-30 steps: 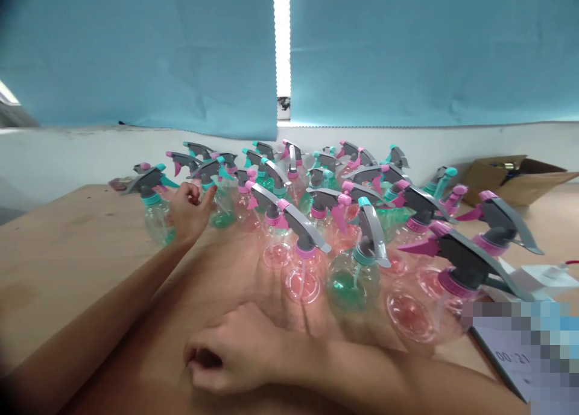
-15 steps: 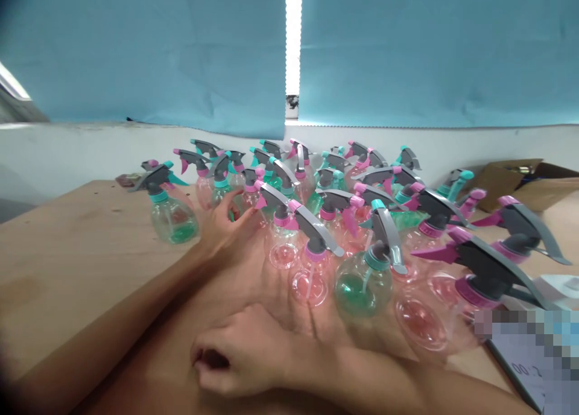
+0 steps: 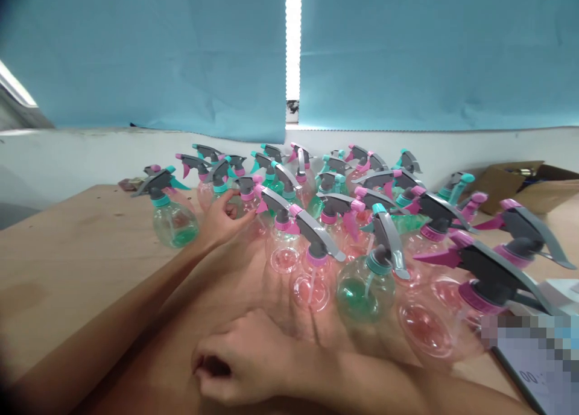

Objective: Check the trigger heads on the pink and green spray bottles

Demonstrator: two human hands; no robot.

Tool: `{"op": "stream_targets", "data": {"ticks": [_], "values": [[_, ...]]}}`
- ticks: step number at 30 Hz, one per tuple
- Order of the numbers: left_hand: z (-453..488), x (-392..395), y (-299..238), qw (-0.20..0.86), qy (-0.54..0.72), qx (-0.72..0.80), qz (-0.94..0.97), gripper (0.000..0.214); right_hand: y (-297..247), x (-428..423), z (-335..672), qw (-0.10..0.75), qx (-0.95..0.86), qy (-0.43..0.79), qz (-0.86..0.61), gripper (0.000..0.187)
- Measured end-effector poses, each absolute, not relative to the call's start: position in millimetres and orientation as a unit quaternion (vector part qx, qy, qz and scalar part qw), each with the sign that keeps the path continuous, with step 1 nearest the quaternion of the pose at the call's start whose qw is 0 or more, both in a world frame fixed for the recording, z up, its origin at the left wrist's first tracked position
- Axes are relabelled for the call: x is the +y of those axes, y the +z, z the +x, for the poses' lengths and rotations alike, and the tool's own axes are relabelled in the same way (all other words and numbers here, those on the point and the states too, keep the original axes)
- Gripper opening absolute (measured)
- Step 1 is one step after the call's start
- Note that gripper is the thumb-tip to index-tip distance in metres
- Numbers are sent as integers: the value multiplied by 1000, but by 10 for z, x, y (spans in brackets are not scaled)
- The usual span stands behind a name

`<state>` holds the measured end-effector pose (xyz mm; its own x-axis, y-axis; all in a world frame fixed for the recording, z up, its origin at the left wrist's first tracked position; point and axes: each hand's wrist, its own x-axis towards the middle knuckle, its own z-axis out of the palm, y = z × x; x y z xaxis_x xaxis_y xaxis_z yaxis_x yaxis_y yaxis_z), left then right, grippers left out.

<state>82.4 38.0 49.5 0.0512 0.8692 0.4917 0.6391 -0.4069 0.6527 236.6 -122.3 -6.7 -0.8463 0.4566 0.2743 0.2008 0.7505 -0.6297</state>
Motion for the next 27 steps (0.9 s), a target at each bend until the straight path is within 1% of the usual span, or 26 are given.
{"op": "stream_targets", "data": {"ticks": [2,3,7,9,12,15,17,19,23,27], "values": [[841,326,534,123,457,527,707,24,-71,-1227,2365,208,-910,309,-181,17],[853,297,551,115,461,526,705,20,-76,-1228,2363,208,-909,312,-182,17],[899,238,573,68,460,529,710,28,-102,-1228,2357,217,-904,319,-183,16],[910,257,559,63,458,510,725,30,-114,-1228,2356,226,-902,321,-181,16],[913,317,528,96,459,476,744,21,-120,-1230,2355,231,-901,322,-177,16],[914,367,504,179,463,463,735,13,-113,-1235,2353,221,-902,326,-176,16],[915,382,495,217,466,456,727,19,-106,-1237,2352,215,-903,327,-178,16],[919,385,489,233,471,451,722,27,-100,-1239,2350,212,-903,328,-179,16],[923,389,472,253,482,437,716,24,-94,-1240,2346,201,-904,330,-183,17],[919,417,467,246,533,445,676,31,-93,-1237,2345,201,-905,325,-185,16]]}}
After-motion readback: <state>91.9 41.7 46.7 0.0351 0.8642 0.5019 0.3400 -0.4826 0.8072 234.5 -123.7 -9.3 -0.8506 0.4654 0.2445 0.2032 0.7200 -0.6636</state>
